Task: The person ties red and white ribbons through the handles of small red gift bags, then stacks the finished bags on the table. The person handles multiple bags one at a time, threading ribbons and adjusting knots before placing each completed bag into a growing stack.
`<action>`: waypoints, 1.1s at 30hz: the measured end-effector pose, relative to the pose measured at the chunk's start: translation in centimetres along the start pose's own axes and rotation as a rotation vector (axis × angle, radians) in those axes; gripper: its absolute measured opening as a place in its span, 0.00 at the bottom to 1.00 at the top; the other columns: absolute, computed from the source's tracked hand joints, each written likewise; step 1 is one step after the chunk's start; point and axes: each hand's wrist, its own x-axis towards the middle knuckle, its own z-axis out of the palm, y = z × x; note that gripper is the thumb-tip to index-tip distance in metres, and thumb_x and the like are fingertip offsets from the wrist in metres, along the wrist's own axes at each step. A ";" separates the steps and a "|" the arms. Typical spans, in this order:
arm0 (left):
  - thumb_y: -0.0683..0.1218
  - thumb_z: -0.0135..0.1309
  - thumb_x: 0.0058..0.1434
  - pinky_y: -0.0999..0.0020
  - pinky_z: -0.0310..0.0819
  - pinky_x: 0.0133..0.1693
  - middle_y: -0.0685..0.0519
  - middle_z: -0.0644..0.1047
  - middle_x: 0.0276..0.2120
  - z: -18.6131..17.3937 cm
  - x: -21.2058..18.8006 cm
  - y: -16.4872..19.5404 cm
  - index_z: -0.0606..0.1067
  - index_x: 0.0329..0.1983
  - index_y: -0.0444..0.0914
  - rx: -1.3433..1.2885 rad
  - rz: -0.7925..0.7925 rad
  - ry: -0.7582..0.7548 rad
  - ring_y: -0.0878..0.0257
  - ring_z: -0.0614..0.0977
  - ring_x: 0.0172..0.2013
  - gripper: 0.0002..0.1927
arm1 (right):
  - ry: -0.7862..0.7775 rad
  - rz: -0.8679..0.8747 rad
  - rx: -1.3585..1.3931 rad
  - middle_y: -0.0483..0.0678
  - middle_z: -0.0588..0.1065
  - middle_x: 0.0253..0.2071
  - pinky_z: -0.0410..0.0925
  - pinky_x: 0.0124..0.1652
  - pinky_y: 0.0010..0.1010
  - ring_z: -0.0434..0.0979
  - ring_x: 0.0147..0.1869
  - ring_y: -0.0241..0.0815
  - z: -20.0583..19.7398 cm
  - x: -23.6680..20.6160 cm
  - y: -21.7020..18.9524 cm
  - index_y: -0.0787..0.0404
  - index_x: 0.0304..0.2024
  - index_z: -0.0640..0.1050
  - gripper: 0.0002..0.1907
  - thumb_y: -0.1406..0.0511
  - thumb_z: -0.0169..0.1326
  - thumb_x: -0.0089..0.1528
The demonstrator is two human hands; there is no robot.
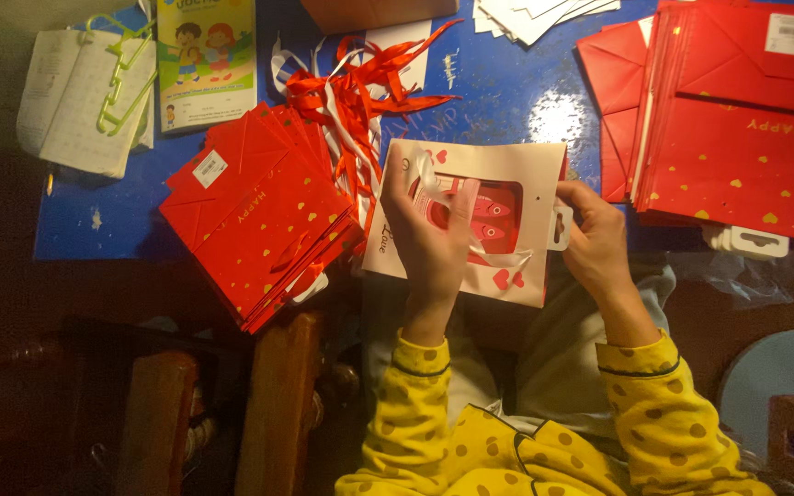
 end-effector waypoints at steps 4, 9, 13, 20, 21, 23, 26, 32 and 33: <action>0.45 0.66 0.57 0.53 0.64 0.63 0.45 0.76 0.51 -1.8 -0.1 1.2 0.74 0.53 0.36 0.045 0.146 -0.446 0.49 0.74 0.58 0.22 | 0.003 -0.037 -0.044 0.46 0.80 0.44 0.69 0.46 0.23 0.75 0.47 0.29 0.1 0.0 0.2 0.65 0.53 0.79 0.13 0.68 0.54 0.67; 0.50 0.65 0.57 0.55 0.65 0.62 0.55 0.78 0.37 -0.6 -2.3 0.1 0.78 0.36 0.43 0.035 0.135 -0.713 0.57 0.79 0.48 0.09 | -0.010 -0.037 -0.028 0.44 0.80 0.44 0.70 0.47 0.22 0.77 0.47 0.28 -0.1 -0.1 0.2 0.66 0.53 0.78 0.12 0.68 0.54 0.68; 0.49 0.62 0.61 0.56 0.68 0.57 0.55 0.78 0.34 0.7 -3.0 -1.6 0.77 0.34 0.40 -0.038 0.070 -0.645 0.56 0.79 0.43 0.08 | -0.056 -0.037 0.060 0.43 0.79 0.46 0.70 0.47 0.21 0.76 0.48 0.28 -0.4 0.0 0.1 0.65 0.55 0.78 0.12 0.70 0.52 0.69; 0.48 0.62 0.61 0.57 0.70 0.49 0.53 0.78 0.32 1.4 -3.0 -2.6 0.77 0.35 0.39 -0.085 -0.045 -0.557 0.53 0.78 0.40 0.09 | -0.272 -0.051 0.005 0.44 0.80 0.44 0.71 0.45 0.24 0.77 0.47 0.30 -1.6 -0.5 0.0 0.66 0.53 0.77 0.15 0.71 0.57 0.64; 0.48 0.62 0.61 0.58 0.70 0.49 0.53 0.78 0.32 1.3 -3.0 -2.6 0.77 0.35 0.39 -0.088 -0.046 -0.560 0.53 0.78 0.39 0.09 | -0.289 -0.122 -0.016 0.45 0.79 0.45 0.71 0.47 0.24 0.77 0.49 0.31 -1.7 -0.5 0.1 0.66 0.54 0.77 0.16 0.71 0.58 0.63; 0.48 0.62 0.61 0.59 0.71 0.48 0.54 0.78 0.32 1.1 -3.0 -2.7 0.77 0.34 0.39 -0.125 -0.075 -0.575 0.54 0.79 0.39 0.08 | -0.305 -0.001 0.028 0.44 0.80 0.43 0.72 0.45 0.24 0.78 0.46 0.30 -1.6 -0.4 0.3 0.64 0.52 0.77 0.15 0.71 0.58 0.62; 0.47 0.62 0.61 0.60 0.71 0.47 0.54 0.78 0.32 1.0 -2.9 -2.7 0.77 0.34 0.39 -0.169 -0.105 -0.582 0.55 0.79 0.39 0.08 | -0.307 0.062 0.059 0.44 0.80 0.42 0.73 0.44 0.24 0.79 0.45 0.30 -1.3 -0.4 0.6 0.63 0.50 0.77 0.13 0.70 0.58 0.63; 0.47 0.63 0.61 0.61 0.71 0.45 0.54 0.78 0.32 0.8 -2.9 -2.5 0.77 0.34 0.39 -0.180 -0.144 -0.581 0.56 0.79 0.38 0.08 | -0.355 -0.007 0.104 0.46 0.80 0.42 0.72 0.47 0.25 0.80 0.47 0.32 -1.3 -0.3 0.4 0.65 0.49 0.74 0.12 0.70 0.58 0.63; 0.48 0.63 0.60 0.62 0.71 0.44 0.54 0.78 0.32 0.8 -2.9 -2.5 0.77 0.34 0.39 -0.175 -0.150 -0.583 0.57 0.79 0.37 0.08 | -0.361 -0.006 0.109 0.45 0.80 0.42 0.72 0.47 0.25 0.80 0.47 0.32 -1.2 -0.2 0.2 0.66 0.48 0.73 0.12 0.70 0.57 0.63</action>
